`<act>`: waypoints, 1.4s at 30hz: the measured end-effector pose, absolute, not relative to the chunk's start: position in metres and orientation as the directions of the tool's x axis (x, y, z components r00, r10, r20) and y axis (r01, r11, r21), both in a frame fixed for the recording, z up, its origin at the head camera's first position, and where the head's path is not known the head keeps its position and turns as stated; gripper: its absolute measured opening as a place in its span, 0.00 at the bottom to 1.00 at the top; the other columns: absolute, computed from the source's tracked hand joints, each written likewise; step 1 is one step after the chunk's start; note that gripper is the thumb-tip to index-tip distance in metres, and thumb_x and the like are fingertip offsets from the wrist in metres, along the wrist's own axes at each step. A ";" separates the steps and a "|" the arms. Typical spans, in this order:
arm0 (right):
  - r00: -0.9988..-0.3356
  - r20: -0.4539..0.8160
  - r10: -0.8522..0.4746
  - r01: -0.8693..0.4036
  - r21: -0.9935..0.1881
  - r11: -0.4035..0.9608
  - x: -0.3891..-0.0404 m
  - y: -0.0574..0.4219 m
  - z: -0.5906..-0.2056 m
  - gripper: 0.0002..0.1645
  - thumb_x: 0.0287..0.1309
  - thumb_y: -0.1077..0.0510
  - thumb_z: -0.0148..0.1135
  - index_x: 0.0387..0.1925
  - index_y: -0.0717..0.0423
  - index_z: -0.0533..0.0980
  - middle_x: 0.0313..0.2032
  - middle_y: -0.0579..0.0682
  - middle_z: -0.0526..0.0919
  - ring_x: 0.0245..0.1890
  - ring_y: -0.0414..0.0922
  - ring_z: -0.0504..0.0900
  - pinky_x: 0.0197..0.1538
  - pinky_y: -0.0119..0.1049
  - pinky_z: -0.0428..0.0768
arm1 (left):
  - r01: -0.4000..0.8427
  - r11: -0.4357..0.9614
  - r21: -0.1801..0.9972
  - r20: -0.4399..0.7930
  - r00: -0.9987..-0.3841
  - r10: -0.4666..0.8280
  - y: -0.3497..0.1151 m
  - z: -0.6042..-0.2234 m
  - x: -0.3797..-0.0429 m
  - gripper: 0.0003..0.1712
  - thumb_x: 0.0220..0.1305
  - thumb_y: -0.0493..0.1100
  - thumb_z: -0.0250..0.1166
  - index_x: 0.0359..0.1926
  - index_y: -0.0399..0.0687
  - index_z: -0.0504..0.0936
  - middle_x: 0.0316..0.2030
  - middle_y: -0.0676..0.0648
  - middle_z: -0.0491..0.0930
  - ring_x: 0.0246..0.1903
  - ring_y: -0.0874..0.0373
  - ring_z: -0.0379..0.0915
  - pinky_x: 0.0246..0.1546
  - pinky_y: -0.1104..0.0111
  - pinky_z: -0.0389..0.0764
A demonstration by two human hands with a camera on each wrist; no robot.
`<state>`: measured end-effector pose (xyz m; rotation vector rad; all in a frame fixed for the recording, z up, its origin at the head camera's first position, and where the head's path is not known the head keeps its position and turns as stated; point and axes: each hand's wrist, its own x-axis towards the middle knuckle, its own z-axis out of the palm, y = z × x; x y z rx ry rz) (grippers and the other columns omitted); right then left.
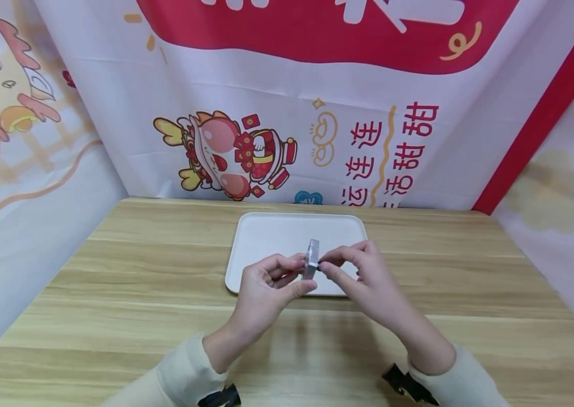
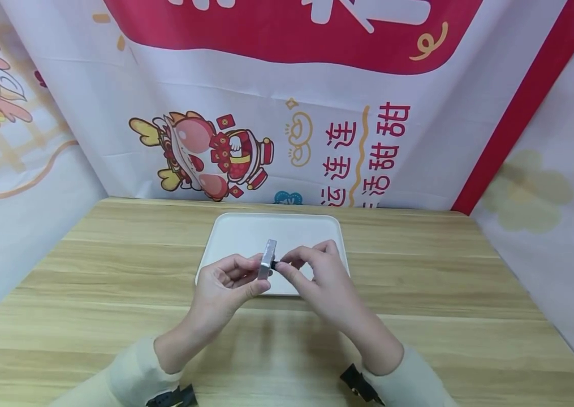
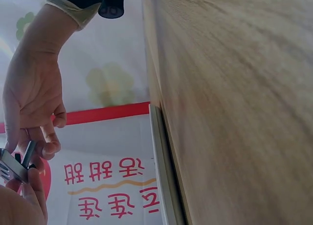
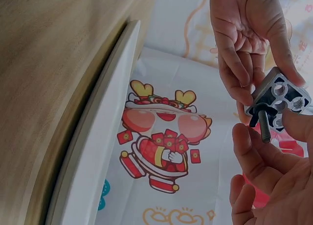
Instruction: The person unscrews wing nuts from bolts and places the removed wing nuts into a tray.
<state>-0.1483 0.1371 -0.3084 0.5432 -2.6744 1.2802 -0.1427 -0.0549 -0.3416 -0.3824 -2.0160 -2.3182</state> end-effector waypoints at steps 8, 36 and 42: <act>-0.933 0.251 -0.258 -0.357 -0.741 0.569 -0.151 0.135 -0.310 0.08 0.60 0.55 0.69 0.42 0.49 0.84 0.34 0.44 0.83 0.40 0.44 0.67 0.36 0.35 0.70 | 0.188 -0.153 0.970 0.208 -0.970 0.126 -0.055 -0.344 -0.142 0.21 0.49 0.34 0.78 0.42 0.30 0.81 0.51 0.39 0.85 0.52 0.55 0.82 0.56 0.65 0.82; -0.918 0.270 -0.290 -0.383 -0.793 0.475 -0.155 0.134 -0.314 0.09 0.60 0.62 0.68 0.42 0.56 0.79 0.35 0.48 0.83 0.44 0.49 0.73 0.42 0.38 0.75 | 0.131 -0.098 0.986 0.146 -0.975 0.165 -0.057 -0.343 -0.147 0.22 0.50 0.34 0.78 0.46 0.37 0.80 0.52 0.43 0.84 0.50 0.57 0.81 0.53 0.67 0.84; -0.938 0.180 -0.297 -0.319 -0.783 0.533 -0.157 0.134 -0.312 0.15 0.60 0.62 0.69 0.49 0.57 0.82 0.32 0.50 0.81 0.42 0.49 0.72 0.41 0.37 0.77 | 0.149 -0.075 0.986 0.160 -0.971 0.177 -0.058 -0.343 -0.147 0.21 0.51 0.35 0.78 0.45 0.34 0.80 0.51 0.41 0.84 0.51 0.58 0.81 0.53 0.66 0.84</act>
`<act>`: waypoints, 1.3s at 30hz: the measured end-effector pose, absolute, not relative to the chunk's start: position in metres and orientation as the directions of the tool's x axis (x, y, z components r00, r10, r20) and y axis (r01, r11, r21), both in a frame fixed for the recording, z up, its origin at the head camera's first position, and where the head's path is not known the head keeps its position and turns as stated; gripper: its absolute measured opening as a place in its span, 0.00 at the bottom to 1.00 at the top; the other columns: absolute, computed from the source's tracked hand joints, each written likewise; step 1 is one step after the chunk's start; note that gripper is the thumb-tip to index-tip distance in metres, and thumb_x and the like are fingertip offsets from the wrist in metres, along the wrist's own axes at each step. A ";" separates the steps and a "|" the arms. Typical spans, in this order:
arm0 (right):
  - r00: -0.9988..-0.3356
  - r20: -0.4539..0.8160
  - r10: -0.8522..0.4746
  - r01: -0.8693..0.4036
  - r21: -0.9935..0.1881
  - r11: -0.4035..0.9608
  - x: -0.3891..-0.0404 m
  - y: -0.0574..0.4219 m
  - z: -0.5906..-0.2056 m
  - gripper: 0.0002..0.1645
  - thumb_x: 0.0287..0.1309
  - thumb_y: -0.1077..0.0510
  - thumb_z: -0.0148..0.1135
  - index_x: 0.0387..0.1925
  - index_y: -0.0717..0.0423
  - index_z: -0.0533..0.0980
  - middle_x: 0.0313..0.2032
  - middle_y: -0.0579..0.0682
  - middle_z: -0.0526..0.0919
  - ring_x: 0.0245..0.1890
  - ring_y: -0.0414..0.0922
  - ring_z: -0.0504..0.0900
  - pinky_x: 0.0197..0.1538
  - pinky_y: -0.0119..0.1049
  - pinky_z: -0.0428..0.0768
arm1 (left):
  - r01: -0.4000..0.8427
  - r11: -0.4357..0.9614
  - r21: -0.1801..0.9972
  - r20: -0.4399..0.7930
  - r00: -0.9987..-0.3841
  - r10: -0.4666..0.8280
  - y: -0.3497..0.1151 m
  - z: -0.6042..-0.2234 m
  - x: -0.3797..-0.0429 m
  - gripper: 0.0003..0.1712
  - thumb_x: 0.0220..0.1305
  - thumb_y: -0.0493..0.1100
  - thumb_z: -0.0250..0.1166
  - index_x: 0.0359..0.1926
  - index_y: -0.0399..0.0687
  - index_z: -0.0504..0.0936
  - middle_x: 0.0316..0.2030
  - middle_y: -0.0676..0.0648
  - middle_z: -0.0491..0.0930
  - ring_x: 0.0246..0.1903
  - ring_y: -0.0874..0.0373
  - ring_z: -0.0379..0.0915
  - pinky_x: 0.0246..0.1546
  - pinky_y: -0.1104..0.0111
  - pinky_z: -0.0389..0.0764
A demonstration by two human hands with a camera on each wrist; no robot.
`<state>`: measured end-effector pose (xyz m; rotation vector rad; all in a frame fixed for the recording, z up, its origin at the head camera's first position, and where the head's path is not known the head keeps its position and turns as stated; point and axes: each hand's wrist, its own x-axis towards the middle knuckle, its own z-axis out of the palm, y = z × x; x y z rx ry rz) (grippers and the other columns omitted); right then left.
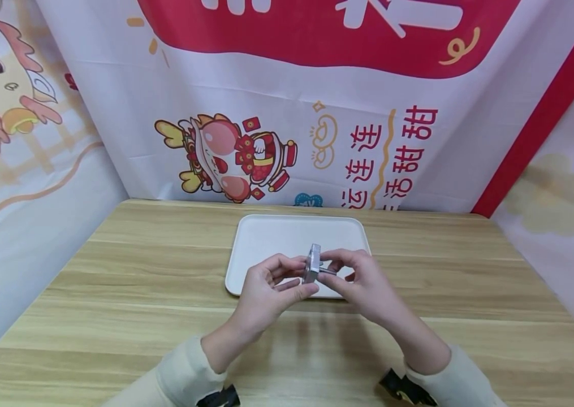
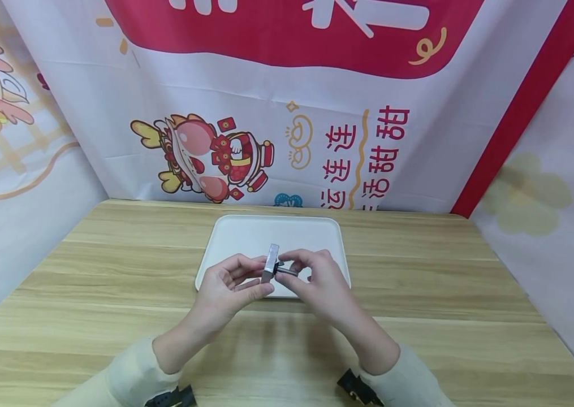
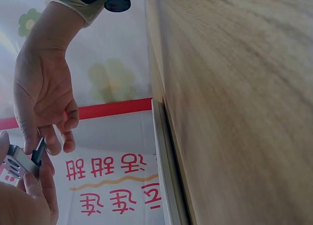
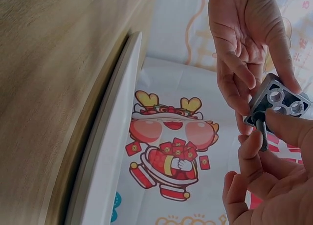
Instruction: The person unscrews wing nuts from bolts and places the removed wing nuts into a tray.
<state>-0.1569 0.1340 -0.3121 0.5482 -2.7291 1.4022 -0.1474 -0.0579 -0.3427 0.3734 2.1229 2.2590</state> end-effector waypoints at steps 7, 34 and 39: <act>-0.938 0.211 -0.274 -0.333 -0.770 0.544 -0.156 0.134 -0.312 0.06 0.60 0.62 0.68 0.40 0.54 0.83 0.31 0.48 0.82 0.42 0.48 0.70 0.41 0.36 0.75 | 0.137 -0.041 0.990 0.143 -0.967 0.211 -0.062 -0.340 -0.148 0.20 0.50 0.33 0.77 0.44 0.37 0.80 0.55 0.44 0.83 0.53 0.55 0.81 0.53 0.66 0.84; -0.904 -0.139 -0.404 -0.007 -0.941 0.339 -0.165 0.144 -0.316 0.37 0.77 0.39 0.37 0.34 0.64 0.80 0.21 0.44 0.78 0.32 0.41 0.75 0.31 0.34 0.71 | 0.215 -0.001 0.977 0.210 -0.952 0.223 -0.060 -0.343 -0.147 0.19 0.48 0.32 0.78 0.41 0.36 0.81 0.55 0.42 0.83 0.54 0.54 0.81 0.51 0.68 0.85; -0.862 -0.191 -0.469 0.064 -0.960 0.273 -0.167 0.145 -0.318 0.36 0.77 0.37 0.36 0.28 0.54 0.81 0.18 0.41 0.80 0.26 0.39 0.75 0.30 0.31 0.70 | 0.239 -0.003 0.971 0.232 -0.942 0.242 -0.058 -0.345 -0.144 0.20 0.47 0.32 0.79 0.41 0.36 0.81 0.56 0.43 0.83 0.55 0.53 0.81 0.51 0.70 0.85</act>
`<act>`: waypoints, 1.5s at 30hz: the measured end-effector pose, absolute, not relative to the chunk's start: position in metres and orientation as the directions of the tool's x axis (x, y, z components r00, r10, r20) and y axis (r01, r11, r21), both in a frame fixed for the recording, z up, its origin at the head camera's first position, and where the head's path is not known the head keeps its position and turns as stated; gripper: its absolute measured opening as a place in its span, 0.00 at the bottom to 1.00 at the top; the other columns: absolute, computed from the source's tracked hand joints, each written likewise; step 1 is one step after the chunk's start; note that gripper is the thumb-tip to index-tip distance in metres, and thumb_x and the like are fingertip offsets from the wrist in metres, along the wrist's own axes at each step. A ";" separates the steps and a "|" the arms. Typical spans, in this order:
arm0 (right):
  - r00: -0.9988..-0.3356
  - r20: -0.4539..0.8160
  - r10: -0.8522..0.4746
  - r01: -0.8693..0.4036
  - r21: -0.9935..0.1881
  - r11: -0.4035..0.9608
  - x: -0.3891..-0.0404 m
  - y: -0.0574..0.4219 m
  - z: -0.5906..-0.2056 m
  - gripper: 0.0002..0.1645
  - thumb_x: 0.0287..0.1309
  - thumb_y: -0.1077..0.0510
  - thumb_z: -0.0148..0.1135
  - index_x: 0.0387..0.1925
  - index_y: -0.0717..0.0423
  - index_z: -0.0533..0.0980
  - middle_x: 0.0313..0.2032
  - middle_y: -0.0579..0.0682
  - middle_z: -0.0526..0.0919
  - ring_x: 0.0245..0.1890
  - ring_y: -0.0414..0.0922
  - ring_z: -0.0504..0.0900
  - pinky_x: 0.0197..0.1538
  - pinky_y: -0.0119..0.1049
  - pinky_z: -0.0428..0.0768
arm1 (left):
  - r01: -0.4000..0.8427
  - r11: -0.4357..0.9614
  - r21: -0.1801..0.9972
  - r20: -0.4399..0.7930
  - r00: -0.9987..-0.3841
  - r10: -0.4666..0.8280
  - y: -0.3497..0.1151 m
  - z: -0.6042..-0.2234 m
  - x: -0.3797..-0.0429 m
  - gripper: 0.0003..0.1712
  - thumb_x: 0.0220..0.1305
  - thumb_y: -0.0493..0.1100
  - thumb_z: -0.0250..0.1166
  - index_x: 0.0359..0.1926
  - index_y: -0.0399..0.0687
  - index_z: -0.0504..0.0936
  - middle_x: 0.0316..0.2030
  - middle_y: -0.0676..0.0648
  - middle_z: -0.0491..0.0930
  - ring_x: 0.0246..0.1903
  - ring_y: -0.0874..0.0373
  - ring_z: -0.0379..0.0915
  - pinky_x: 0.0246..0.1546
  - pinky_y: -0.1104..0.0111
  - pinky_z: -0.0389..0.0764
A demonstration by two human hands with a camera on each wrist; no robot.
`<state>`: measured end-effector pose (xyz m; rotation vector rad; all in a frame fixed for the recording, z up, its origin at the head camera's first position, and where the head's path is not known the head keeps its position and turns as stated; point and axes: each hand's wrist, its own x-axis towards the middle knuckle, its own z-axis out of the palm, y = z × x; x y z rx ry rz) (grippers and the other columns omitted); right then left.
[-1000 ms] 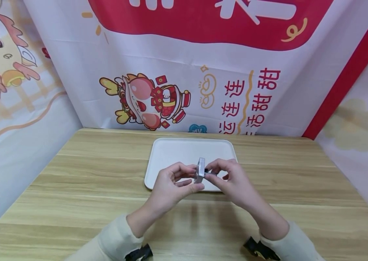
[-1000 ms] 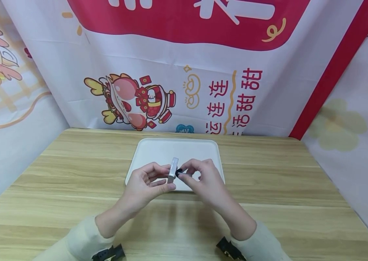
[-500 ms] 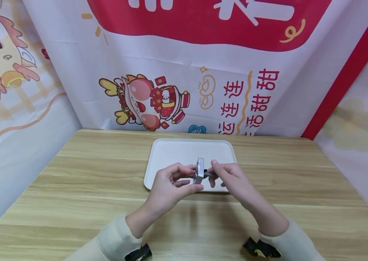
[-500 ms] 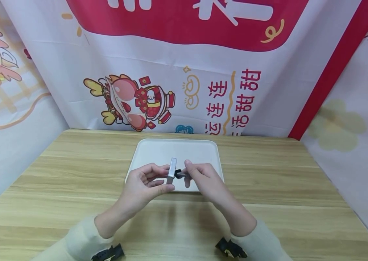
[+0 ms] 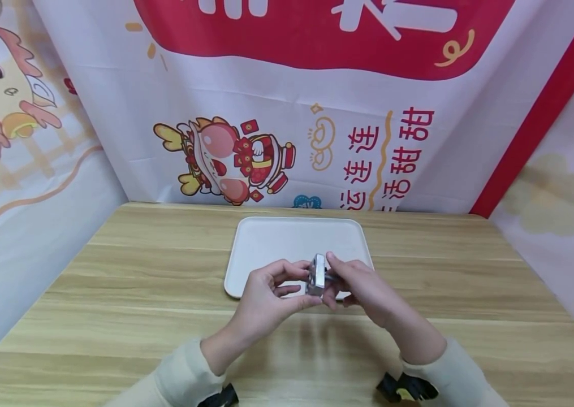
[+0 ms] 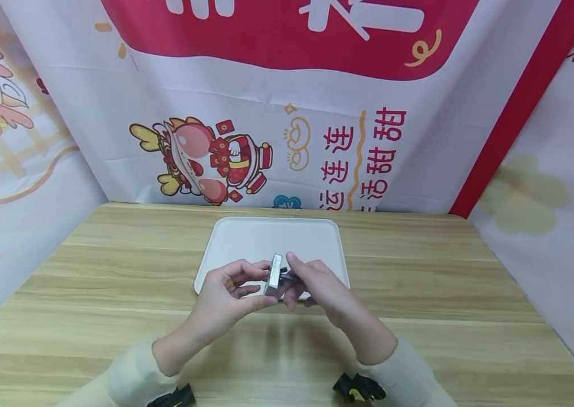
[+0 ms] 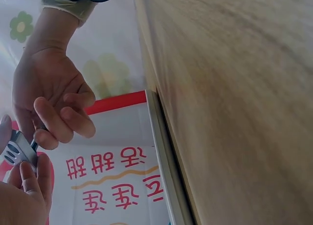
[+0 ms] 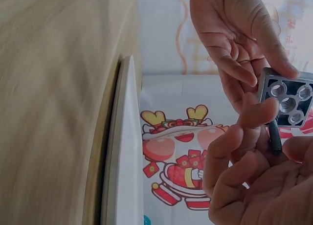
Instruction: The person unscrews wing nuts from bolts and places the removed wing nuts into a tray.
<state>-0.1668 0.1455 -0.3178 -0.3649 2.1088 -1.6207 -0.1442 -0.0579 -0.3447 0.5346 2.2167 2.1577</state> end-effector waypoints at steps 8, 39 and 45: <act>-0.824 -0.224 -0.520 0.150 -0.972 0.181 -0.168 0.146 -0.319 0.28 0.76 0.40 0.40 0.33 0.49 0.80 0.18 0.39 0.79 0.23 0.36 0.75 0.31 0.31 0.67 | 0.245 0.017 0.969 0.234 -0.943 0.237 -0.057 -0.346 -0.143 0.19 0.48 0.33 0.78 0.41 0.37 0.81 0.56 0.43 0.83 0.55 0.53 0.80 0.50 0.71 0.85; -0.933 -0.051 -0.357 -0.056 -0.957 0.283 -0.163 0.140 -0.314 0.19 0.66 0.60 0.45 0.46 0.68 0.77 0.30 0.50 0.83 0.34 0.42 0.79 0.35 0.34 0.77 | 0.187 -0.053 0.981 0.194 -0.965 0.175 -0.058 -0.342 -0.144 0.20 0.47 0.31 0.78 0.42 0.34 0.81 0.56 0.43 0.83 0.54 0.55 0.81 0.52 0.61 0.85; -0.903 -0.128 -0.409 -0.006 -0.951 0.309 -0.164 0.141 -0.314 0.30 0.76 0.44 0.42 0.34 0.65 0.78 0.23 0.45 0.80 0.29 0.39 0.76 0.28 0.31 0.69 | 0.200 -0.032 0.979 0.202 -0.964 0.175 -0.057 -0.342 -0.144 0.19 0.46 0.31 0.79 0.41 0.35 0.82 0.55 0.43 0.84 0.53 0.55 0.81 0.52 0.58 0.85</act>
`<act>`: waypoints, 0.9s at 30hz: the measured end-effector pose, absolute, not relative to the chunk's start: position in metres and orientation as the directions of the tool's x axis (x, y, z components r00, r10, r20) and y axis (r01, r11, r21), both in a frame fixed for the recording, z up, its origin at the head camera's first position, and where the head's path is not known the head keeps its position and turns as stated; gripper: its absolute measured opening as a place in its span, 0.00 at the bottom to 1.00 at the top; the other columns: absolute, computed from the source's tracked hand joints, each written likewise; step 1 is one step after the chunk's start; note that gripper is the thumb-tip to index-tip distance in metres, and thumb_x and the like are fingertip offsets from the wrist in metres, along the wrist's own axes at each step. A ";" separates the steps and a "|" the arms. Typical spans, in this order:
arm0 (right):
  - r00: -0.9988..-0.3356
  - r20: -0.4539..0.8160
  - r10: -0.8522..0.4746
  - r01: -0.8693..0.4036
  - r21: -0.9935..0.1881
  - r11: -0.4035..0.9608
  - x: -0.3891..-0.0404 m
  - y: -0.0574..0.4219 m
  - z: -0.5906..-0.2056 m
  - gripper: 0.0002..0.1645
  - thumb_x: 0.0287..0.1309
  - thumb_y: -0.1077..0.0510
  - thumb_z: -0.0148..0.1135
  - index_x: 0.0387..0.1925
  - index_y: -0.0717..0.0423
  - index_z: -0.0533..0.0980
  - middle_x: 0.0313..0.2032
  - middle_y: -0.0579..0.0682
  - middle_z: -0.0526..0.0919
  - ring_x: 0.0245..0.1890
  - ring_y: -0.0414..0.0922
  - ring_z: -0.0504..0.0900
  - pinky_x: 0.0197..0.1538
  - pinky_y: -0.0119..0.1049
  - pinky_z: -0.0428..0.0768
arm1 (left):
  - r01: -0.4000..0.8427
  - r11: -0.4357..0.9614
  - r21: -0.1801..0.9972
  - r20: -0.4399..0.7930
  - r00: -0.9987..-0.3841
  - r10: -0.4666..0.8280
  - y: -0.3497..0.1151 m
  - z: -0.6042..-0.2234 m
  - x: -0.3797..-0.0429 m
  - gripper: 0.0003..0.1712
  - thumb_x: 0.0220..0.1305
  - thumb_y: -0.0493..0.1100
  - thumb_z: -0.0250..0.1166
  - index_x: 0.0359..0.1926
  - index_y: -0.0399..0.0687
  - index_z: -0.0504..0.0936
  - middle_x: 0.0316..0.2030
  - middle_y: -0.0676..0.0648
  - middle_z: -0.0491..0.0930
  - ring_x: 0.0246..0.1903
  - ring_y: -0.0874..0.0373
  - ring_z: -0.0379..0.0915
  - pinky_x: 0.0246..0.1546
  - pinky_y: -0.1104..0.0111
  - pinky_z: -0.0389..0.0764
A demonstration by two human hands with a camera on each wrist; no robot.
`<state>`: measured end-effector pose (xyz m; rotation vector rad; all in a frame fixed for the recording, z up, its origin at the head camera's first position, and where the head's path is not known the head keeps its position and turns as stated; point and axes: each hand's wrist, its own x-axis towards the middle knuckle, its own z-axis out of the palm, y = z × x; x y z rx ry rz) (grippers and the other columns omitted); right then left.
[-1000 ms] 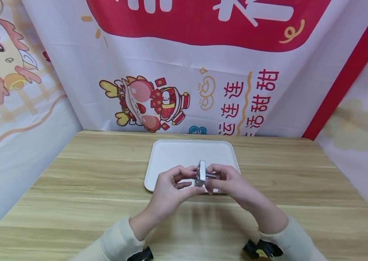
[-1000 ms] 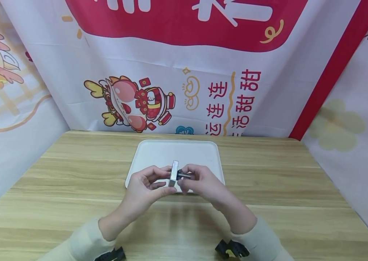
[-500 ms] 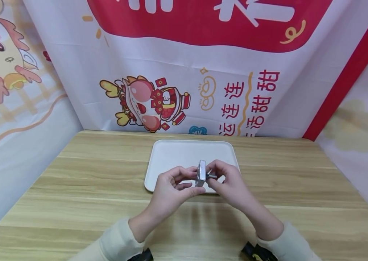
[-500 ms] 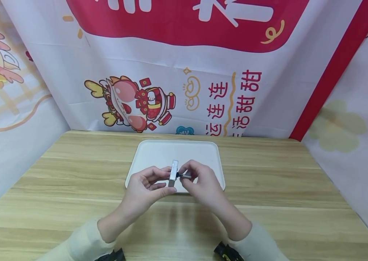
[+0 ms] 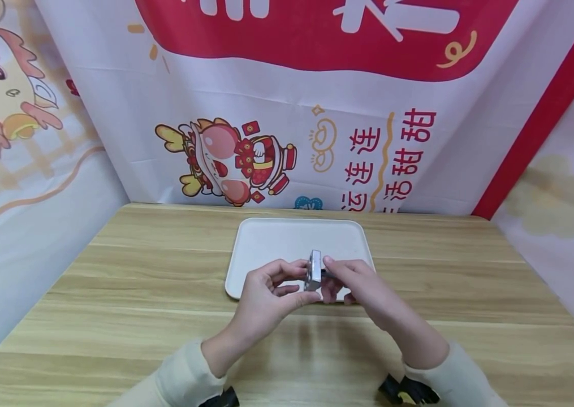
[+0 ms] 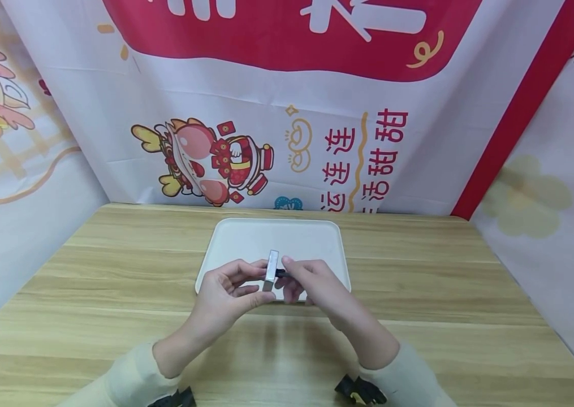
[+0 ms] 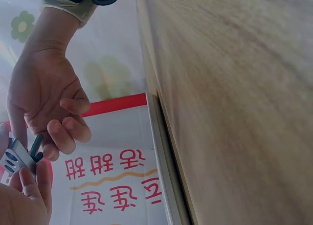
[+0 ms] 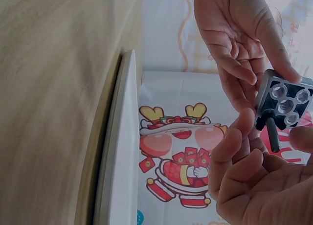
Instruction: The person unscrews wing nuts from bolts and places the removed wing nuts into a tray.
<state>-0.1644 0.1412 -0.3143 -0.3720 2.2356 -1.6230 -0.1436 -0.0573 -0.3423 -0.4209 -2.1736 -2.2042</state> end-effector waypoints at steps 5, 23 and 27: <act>-0.900 -0.083 -0.427 -0.051 -0.955 0.292 -0.165 0.141 -0.317 0.19 0.74 0.50 0.49 0.37 0.61 0.76 0.25 0.46 0.79 0.30 0.41 0.75 0.28 0.31 0.69 | 0.189 -0.032 0.981 0.192 -0.968 0.164 -0.058 -0.342 -0.144 0.19 0.46 0.32 0.79 0.40 0.36 0.82 0.55 0.44 0.84 0.53 0.56 0.81 0.52 0.58 0.85; -0.945 0.028 -0.325 -0.121 -0.955 0.270 -0.164 0.140 -0.317 0.18 0.73 0.51 0.55 0.47 0.63 0.77 0.35 0.51 0.82 0.39 0.43 0.80 0.41 0.38 0.78 | 0.176 -0.049 0.983 0.181 -0.975 0.131 -0.057 -0.343 -0.146 0.19 0.47 0.33 0.79 0.41 0.37 0.83 0.54 0.45 0.85 0.53 0.56 0.82 0.50 0.62 0.86; -0.944 -0.051 -0.326 -0.052 -0.953 0.298 -0.166 0.139 -0.318 0.22 0.75 0.47 0.51 0.46 0.63 0.77 0.32 0.50 0.82 0.36 0.44 0.79 0.38 0.35 0.78 | 0.182 -0.049 0.982 0.186 -0.975 0.125 -0.056 -0.343 -0.144 0.19 0.46 0.32 0.79 0.40 0.36 0.83 0.54 0.44 0.85 0.53 0.56 0.82 0.49 0.64 0.86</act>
